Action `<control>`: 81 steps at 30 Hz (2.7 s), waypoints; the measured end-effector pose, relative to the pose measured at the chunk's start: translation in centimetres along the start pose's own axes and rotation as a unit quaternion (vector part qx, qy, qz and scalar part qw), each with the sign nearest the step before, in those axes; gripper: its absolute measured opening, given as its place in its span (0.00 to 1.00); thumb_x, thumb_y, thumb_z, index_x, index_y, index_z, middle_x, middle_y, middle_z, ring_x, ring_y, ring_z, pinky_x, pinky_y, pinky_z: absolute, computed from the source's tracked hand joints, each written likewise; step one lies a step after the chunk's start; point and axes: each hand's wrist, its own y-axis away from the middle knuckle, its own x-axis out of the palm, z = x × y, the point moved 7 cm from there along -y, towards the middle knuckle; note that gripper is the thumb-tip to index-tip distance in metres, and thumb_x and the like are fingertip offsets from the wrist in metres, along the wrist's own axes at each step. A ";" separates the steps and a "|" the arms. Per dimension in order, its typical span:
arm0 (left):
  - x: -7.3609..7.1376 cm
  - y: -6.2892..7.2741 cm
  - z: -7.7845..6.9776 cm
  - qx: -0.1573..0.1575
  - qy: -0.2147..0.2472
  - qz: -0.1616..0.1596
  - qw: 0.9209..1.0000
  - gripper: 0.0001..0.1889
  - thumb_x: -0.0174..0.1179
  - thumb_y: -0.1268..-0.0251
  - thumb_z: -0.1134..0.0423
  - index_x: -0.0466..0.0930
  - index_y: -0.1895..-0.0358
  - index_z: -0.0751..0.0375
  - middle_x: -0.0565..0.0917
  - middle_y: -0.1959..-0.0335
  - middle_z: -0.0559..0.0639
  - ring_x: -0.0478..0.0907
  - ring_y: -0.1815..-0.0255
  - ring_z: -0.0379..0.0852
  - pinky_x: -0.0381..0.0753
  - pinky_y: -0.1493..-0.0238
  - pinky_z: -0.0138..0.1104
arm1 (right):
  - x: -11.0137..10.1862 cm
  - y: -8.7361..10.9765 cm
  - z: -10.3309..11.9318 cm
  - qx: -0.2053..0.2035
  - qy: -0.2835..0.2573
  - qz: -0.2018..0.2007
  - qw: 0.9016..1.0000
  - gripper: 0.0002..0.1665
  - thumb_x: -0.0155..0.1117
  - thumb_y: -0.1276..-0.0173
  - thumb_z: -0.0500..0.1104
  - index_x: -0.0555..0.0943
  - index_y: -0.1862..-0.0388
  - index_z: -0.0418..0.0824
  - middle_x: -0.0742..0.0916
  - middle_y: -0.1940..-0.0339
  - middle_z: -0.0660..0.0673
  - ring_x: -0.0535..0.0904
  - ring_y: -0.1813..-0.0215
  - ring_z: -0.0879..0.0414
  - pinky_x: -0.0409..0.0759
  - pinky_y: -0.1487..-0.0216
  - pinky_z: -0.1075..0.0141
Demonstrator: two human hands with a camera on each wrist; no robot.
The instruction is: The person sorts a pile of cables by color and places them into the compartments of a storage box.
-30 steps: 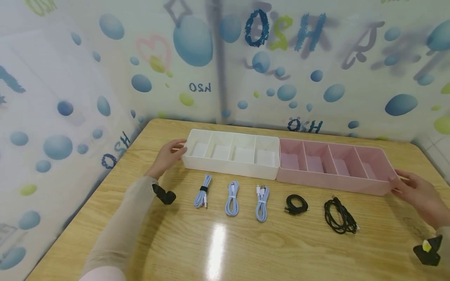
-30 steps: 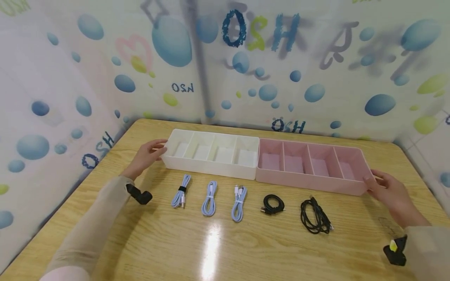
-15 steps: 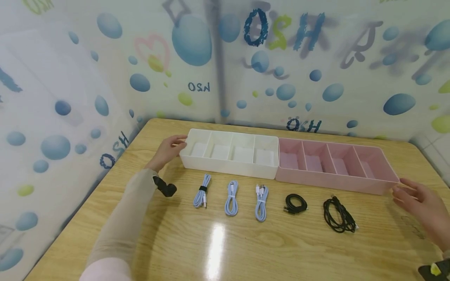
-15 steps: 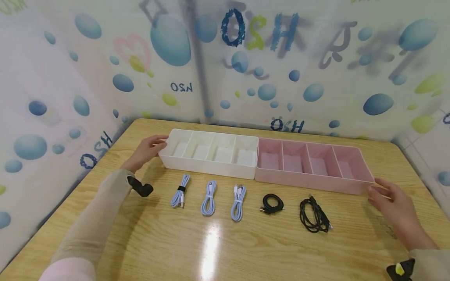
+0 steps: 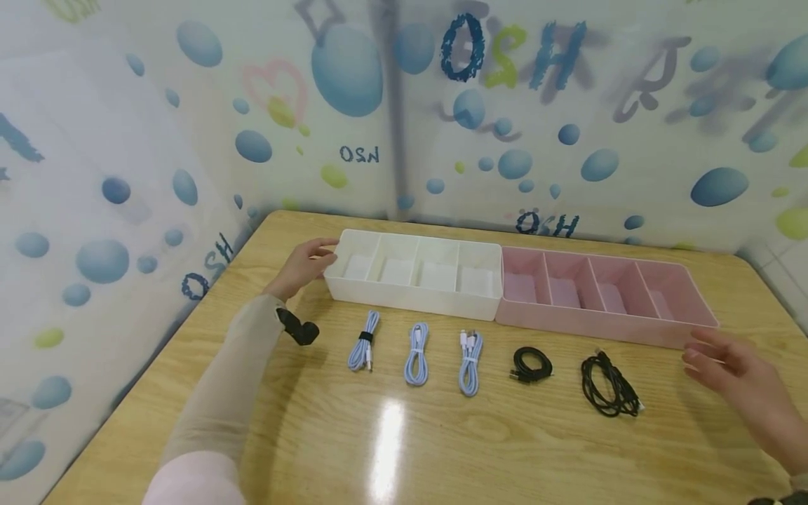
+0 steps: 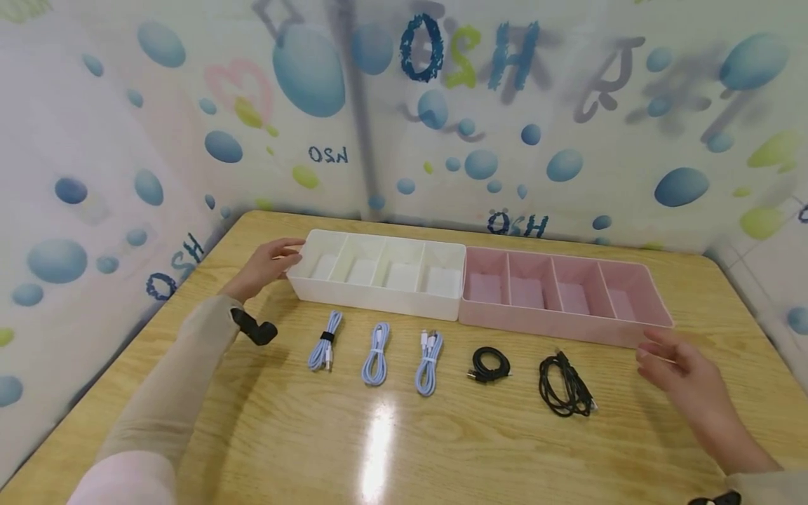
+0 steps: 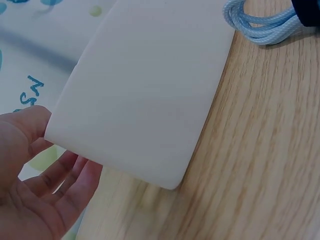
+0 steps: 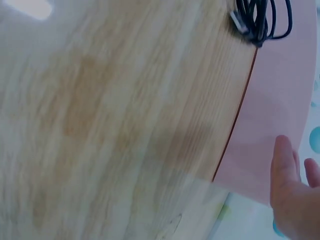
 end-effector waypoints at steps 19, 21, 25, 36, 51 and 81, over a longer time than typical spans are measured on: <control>0.1 0.0 0.4 -0.028 0.078 0.022 0.996 0.25 0.48 0.34 0.63 0.58 0.34 0.59 0.65 0.43 0.65 0.66 0.49 0.56 0.72 0.56 0.45 | 4.8 2.2 4.8 0.007 0.055 0.083 0.995 0.22 0.51 0.33 0.38 0.66 0.41 0.49 0.76 0.59 0.69 0.77 0.61 0.70 0.77 0.66 0.72; 0.1 0.0 0.5 -0.030 0.077 0.021 0.996 0.25 0.48 0.34 0.63 0.58 0.34 0.59 0.66 0.44 0.64 0.66 0.49 0.55 0.73 0.57 0.43 | 5.1 2.2 4.9 0.003 0.055 0.089 0.995 0.22 0.51 0.33 0.37 0.66 0.40 0.47 0.76 0.59 0.68 0.77 0.61 0.69 0.77 0.66 0.71; 0.1 -0.1 0.5 -0.034 0.078 0.020 0.996 0.25 0.48 0.34 0.63 0.58 0.34 0.58 0.66 0.44 0.64 0.66 0.50 0.55 0.73 0.58 0.41 | 5.7 2.3 5.2 -0.015 0.046 0.101 0.994 0.22 0.49 0.33 0.35 0.67 0.42 0.50 0.76 0.58 0.66 0.77 0.61 0.67 0.77 0.66 0.70; 0.0 -0.2 0.7 -0.031 0.068 0.019 0.997 0.25 0.49 0.34 0.62 0.59 0.35 0.58 0.67 0.46 0.63 0.67 0.53 0.54 0.73 0.58 0.44 | 6.8 2.3 4.8 0.016 0.084 0.149 0.985 0.22 0.49 0.32 0.39 0.65 0.39 0.37 0.76 0.57 0.69 0.73 0.59 0.72 0.75 0.66 0.71; 0.0 -0.2 0.9 -0.031 0.060 0.018 0.998 0.25 0.49 0.34 0.62 0.59 0.34 0.57 0.66 0.45 0.63 0.66 0.50 0.56 0.73 0.59 0.43 | 7.8 1.9 4.1 0.020 0.092 0.155 0.983 0.24 0.53 0.34 0.39 0.66 0.43 0.26 0.80 0.58 0.56 0.74 0.62 0.71 0.77 0.67 0.67; 0.0 0.6 -0.6 -0.042 0.068 0.018 0.997 0.25 0.48 0.34 0.64 0.57 0.34 0.59 0.64 0.44 0.66 0.66 0.51 0.56 0.72 0.56 0.47 | 8.9 0.5 3.9 0.080 0.139 0.167 0.973 0.30 0.60 0.39 0.44 0.68 0.47 0.22 0.80 0.62 0.38 0.73 0.68 0.66 0.76 0.71 0.67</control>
